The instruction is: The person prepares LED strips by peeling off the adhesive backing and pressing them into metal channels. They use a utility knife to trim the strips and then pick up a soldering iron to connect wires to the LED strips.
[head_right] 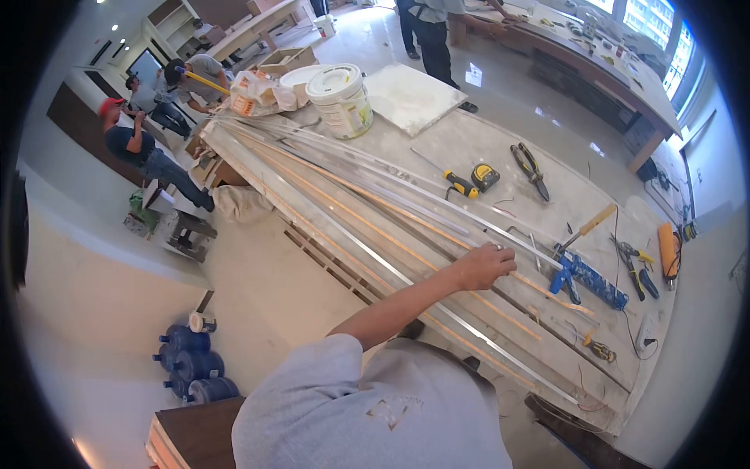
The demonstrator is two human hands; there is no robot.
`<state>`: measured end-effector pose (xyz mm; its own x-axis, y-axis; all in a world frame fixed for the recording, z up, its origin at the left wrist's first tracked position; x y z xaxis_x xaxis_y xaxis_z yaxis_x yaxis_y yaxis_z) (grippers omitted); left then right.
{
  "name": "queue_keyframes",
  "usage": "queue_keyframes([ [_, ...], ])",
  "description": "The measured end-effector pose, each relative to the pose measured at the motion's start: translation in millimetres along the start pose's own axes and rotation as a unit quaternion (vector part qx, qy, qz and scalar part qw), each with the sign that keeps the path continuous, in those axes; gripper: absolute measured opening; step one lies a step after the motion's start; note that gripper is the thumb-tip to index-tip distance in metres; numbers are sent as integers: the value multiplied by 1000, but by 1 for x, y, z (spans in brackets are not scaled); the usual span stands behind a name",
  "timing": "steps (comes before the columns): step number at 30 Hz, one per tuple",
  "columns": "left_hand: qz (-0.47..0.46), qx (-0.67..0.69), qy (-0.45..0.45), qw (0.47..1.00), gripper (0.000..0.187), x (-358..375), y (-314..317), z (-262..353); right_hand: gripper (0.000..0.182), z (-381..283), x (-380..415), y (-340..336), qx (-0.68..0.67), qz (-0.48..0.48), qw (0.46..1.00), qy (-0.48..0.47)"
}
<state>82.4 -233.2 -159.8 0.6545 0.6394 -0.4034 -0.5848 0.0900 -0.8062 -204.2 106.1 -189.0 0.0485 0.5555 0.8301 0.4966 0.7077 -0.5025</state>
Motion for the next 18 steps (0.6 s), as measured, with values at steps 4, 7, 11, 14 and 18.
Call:
queue_keyframes([
  [4,-8,29,2,1000,24,2,1,2,51,-5,8,7,0,-4,1000,12],
  [7,-18,18,14,1000,23,7,11,-1,51,-9,10,11,-2,-8,1000,18],
  [11,-36,10,6,999,22,7,24,-7,50,-14,10,15,-3,-10,1000,22],
  [14,-16,-36,23,999,24,13,19,-4,50,-18,7,16,-3,-12,1000,20],
  [18,62,-65,11,996,27,23,-7,23,50,-23,4,17,-4,-15,1000,20],
])
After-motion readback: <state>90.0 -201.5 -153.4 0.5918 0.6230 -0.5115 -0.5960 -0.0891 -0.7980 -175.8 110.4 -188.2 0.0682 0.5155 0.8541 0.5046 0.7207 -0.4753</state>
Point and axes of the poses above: each hand's wrist, its own x-axis away from the middle knuckle, its own y-axis out of the palm, z = x × y, the point moved 7 cm from there along -x, towards the middle knuckle, and after that the axes turned 4 degrees about x, right-handed, at the moved point
